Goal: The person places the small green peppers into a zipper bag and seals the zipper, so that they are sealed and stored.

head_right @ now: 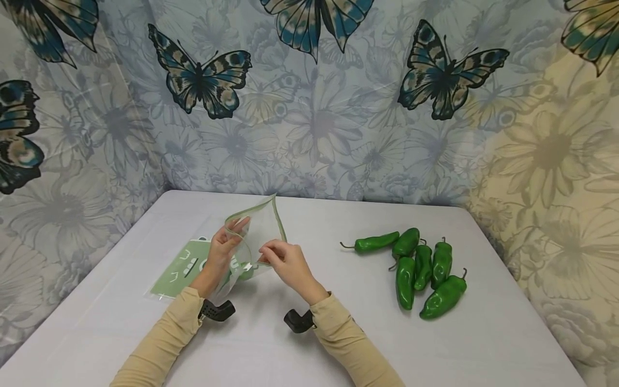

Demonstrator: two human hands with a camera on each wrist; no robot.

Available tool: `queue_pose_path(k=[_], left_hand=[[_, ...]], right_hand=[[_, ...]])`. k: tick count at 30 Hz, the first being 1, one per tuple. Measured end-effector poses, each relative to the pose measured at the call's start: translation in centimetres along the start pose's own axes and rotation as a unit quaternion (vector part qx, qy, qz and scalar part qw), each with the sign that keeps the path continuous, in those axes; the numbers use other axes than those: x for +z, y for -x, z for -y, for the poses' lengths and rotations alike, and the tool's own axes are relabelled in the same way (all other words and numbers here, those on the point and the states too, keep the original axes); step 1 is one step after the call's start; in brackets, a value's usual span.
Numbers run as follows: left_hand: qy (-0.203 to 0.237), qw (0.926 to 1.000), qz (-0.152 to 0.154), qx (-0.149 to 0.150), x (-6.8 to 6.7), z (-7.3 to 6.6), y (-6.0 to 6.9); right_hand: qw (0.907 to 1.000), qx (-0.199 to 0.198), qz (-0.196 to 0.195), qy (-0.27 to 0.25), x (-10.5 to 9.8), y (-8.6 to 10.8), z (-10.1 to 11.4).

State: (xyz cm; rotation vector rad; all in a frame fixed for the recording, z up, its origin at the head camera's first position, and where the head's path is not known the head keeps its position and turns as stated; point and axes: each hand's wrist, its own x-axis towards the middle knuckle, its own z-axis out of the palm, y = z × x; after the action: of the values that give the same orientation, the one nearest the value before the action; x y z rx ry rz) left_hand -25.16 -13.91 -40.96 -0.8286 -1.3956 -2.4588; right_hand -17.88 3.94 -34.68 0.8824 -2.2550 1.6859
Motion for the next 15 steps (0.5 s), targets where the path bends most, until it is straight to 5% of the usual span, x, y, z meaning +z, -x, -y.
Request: queue_pose_path(k=[8,15], left_hand=[[0.003,1.0,0.006,-0.002,-0.1,-0.2,0.0],[0.005,0.9997,0.023,0.003,-0.2,-0.1,0.0]], right_hand=[[0.9968,-0.046,0.062,0.019,0.0,-0.1,-1.9],[0.991,-0.024,0.123,0.048,0.0,-0.1,-3.9]])
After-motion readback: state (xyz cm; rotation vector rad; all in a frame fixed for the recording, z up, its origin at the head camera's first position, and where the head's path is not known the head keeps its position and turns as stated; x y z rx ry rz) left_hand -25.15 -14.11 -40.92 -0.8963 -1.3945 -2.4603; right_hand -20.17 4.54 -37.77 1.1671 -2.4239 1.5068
